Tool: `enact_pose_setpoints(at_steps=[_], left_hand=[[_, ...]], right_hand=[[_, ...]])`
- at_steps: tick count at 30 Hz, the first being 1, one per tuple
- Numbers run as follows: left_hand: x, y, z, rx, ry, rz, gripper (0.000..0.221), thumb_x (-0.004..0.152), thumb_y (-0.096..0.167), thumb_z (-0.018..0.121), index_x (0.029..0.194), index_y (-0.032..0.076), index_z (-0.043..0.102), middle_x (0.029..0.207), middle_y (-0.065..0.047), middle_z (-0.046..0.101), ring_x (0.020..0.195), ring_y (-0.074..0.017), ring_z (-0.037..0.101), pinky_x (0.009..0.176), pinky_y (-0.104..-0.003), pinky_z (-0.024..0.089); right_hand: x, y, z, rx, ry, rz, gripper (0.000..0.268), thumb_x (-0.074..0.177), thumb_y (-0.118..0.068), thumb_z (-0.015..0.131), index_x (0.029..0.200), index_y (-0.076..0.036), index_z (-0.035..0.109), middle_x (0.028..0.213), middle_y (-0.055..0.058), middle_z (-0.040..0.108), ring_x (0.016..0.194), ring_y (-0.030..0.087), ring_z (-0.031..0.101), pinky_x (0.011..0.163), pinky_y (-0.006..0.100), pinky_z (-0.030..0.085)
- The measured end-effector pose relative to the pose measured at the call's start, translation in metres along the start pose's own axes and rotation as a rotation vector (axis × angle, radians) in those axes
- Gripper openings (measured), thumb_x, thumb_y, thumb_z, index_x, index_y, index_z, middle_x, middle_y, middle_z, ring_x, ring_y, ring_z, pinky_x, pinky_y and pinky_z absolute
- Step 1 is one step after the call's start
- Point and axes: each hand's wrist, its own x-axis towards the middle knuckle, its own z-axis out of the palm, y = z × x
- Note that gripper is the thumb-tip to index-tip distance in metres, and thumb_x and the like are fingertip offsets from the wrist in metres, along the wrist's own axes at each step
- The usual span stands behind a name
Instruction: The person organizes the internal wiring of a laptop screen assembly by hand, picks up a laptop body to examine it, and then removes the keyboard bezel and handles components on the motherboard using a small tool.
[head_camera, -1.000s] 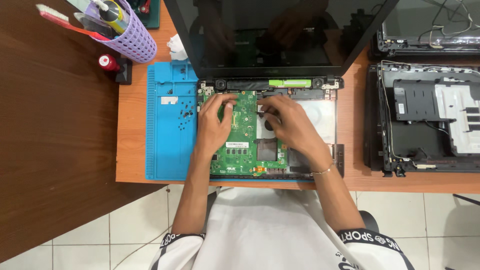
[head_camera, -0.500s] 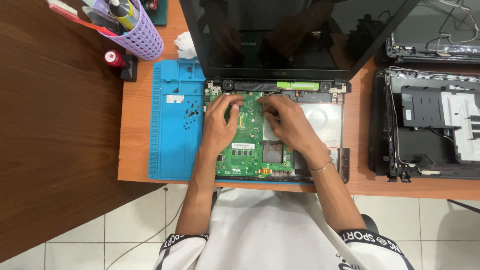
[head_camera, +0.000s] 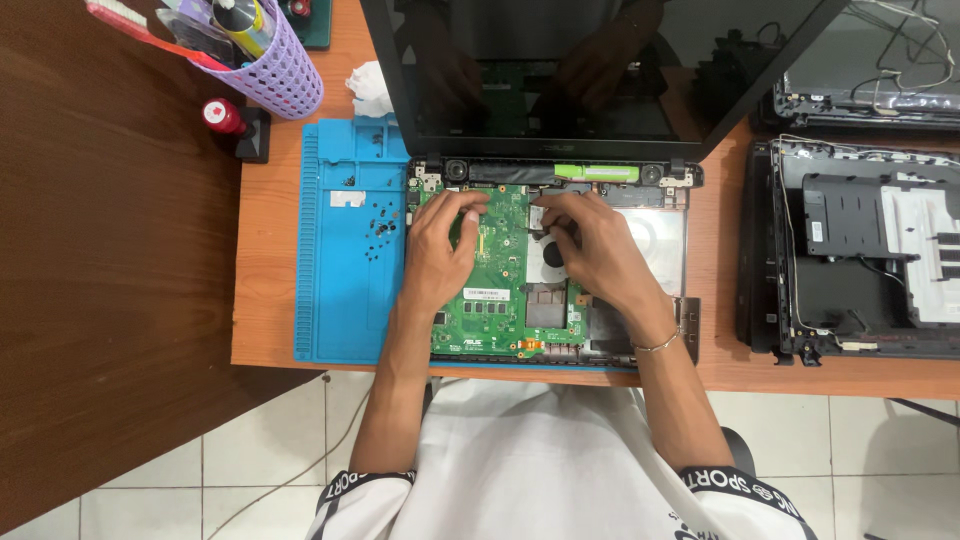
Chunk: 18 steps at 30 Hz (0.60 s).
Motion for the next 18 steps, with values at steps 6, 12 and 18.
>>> enact_pose_setpoints(at_steps=[6,12,18], left_hand=[[0.001,0.001,-0.002,-0.009,-0.012,-0.004,0.019,0.099,0.002,0.058,0.115,0.006,0.067,0.102,-0.008,0.073,0.101,-0.0280,0.069,0.099,-0.041,0.048],[0.000,0.001,-0.001,0.000,-0.006,-0.001,0.019,0.099,0.003,0.059,0.115,0.006,0.067,0.102,-0.008,0.072,0.101,-0.0286,0.069,0.098,-0.041,0.048],[0.000,0.001,-0.002,0.001,-0.007,0.003,0.017,0.099,0.004,0.059,0.114,0.006,0.067,0.102,-0.008,0.072,0.101,-0.0284,0.069,0.098,-0.041,0.048]], right_hand=[[-0.002,-0.006,0.004,0.068,-0.028,0.067,0.036,0.084,0.003,0.070,0.119,-0.006,0.068,0.100,0.011,0.069,0.091,0.027,0.069,0.081,0.037,0.059],[0.000,-0.005,0.008,0.017,-0.031,0.021,0.036,0.085,0.002,0.069,0.120,-0.005,0.067,0.098,0.008,0.076,0.093,0.028,0.068,0.078,0.038,0.058],[0.002,-0.005,0.012,-0.018,-0.018,-0.037,0.042,0.086,0.002,0.070,0.127,-0.005,0.063,0.094,0.008,0.075,0.094,0.029,0.067,0.082,0.040,0.056]])
